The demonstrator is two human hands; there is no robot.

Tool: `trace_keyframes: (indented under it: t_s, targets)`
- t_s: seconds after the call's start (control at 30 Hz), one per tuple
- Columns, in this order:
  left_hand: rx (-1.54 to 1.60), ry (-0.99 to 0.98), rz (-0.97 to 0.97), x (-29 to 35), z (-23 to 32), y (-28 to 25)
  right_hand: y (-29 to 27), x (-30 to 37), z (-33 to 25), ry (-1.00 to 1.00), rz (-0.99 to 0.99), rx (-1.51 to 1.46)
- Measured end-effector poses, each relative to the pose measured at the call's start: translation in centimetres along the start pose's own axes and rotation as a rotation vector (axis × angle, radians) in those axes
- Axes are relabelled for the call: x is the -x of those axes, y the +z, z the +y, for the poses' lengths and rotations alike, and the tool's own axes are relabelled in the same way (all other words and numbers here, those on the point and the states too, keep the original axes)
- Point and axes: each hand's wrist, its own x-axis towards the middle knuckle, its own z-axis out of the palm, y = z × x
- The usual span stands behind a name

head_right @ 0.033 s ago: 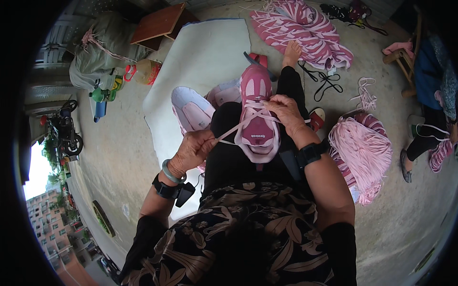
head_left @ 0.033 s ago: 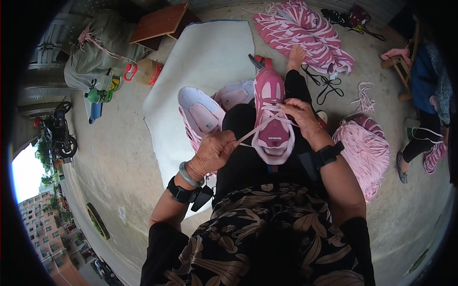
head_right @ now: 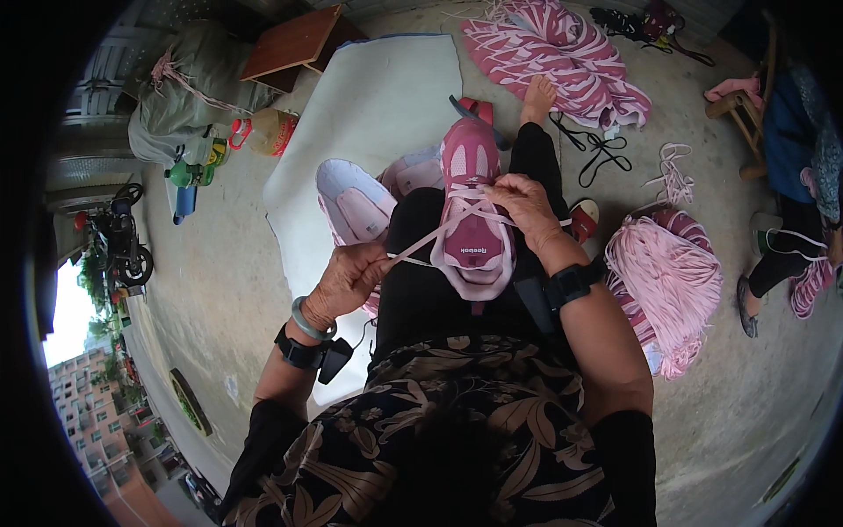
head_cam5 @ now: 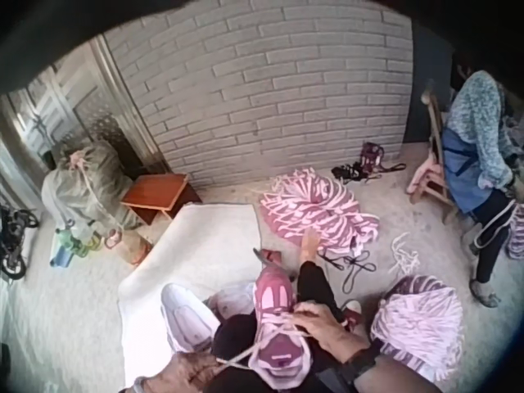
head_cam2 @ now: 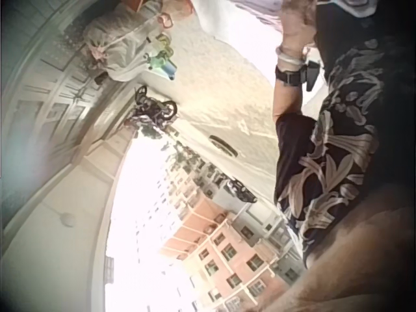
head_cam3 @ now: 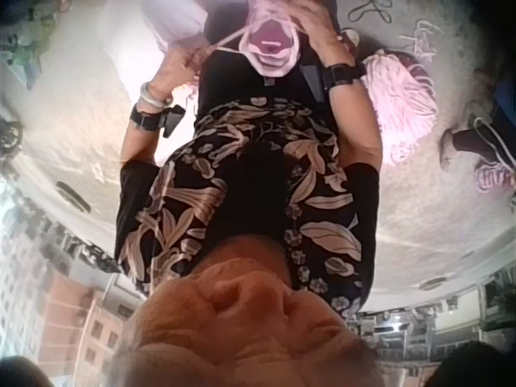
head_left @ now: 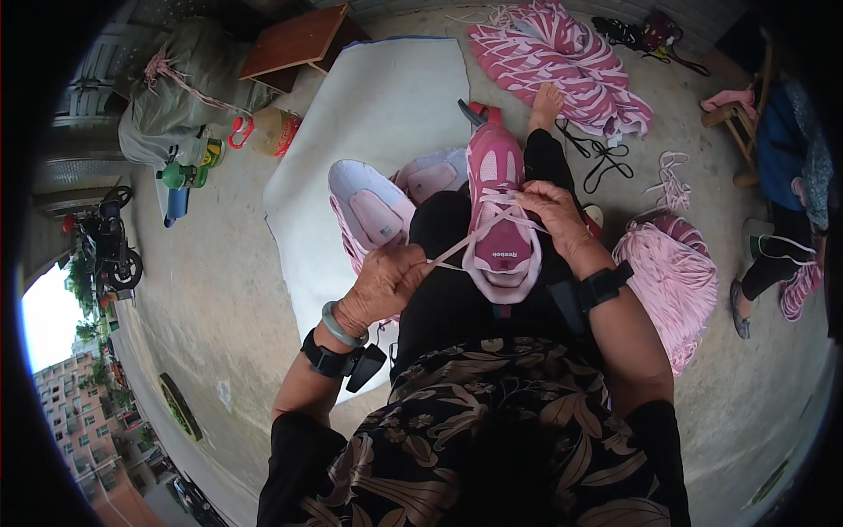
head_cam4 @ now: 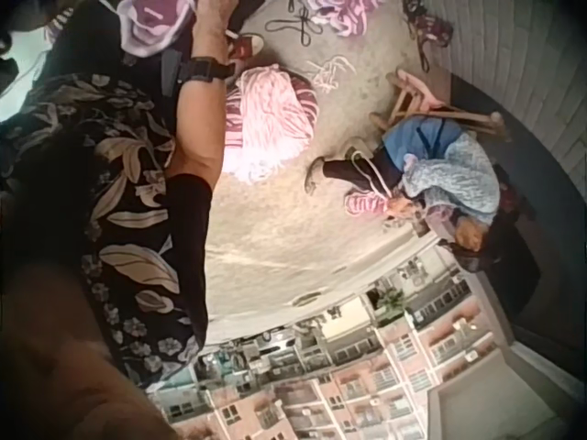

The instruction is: The person sits on the floor and laces a pink sneaker with a long pink shoelace. They thread the lace through the eyelets, pull it tight, and tie a knot at the top. The person handles the shoe and lace by hand throughout the process.

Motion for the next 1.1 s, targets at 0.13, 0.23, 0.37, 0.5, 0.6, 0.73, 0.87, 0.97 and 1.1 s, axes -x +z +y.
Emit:
trace_keyframes:
  t_s: [0.13,0.23,0.37,0.5,0.6,0.73,0.87,0.97,1.1]
  targets:
    - [0.126,-0.042,-0.019,2.2,1.0,-2.2,1.3,0.0,-1.2,0.006,-0.018,0.089]
    - [0.086,-0.048,-0.03,3.7,0.3,-2.6,1.4,-0.2,-1.4,-0.013,-0.042,0.102]
    - [0.109,-0.106,-0.035,5.0,0.1,-2.8,1.4,0.6,-1.7,-0.055,-0.047,0.081]
    - [0.096,-0.164,-0.053,5.0,-0.8,-3.1,0.3,1.9,-1.1,-0.207,-0.079,0.112]
    - [0.152,-0.189,-0.058,4.5,-1.4,-3.3,-0.6,3.9,-1.2,-0.348,-0.081,0.405]
    - [0.203,-0.262,0.044,2.5,-3.3,-4.5,-1.1,6.3,-4.5,-0.728,-0.112,1.035]
    - [0.158,-0.304,0.049,0.0,-6.8,-5.9,-3.0,6.3,-5.9,-0.82,-0.038,1.277]
    - [0.236,-0.369,-0.032,-0.1,-8.8,-5.3,-4.2,6.1,-6.2,-0.822,-0.081,1.258]
    - [0.522,-0.451,-0.033,-0.2,-6.6,-4.8,-6.4,7.1,-5.3,-0.764,-0.073,1.22]
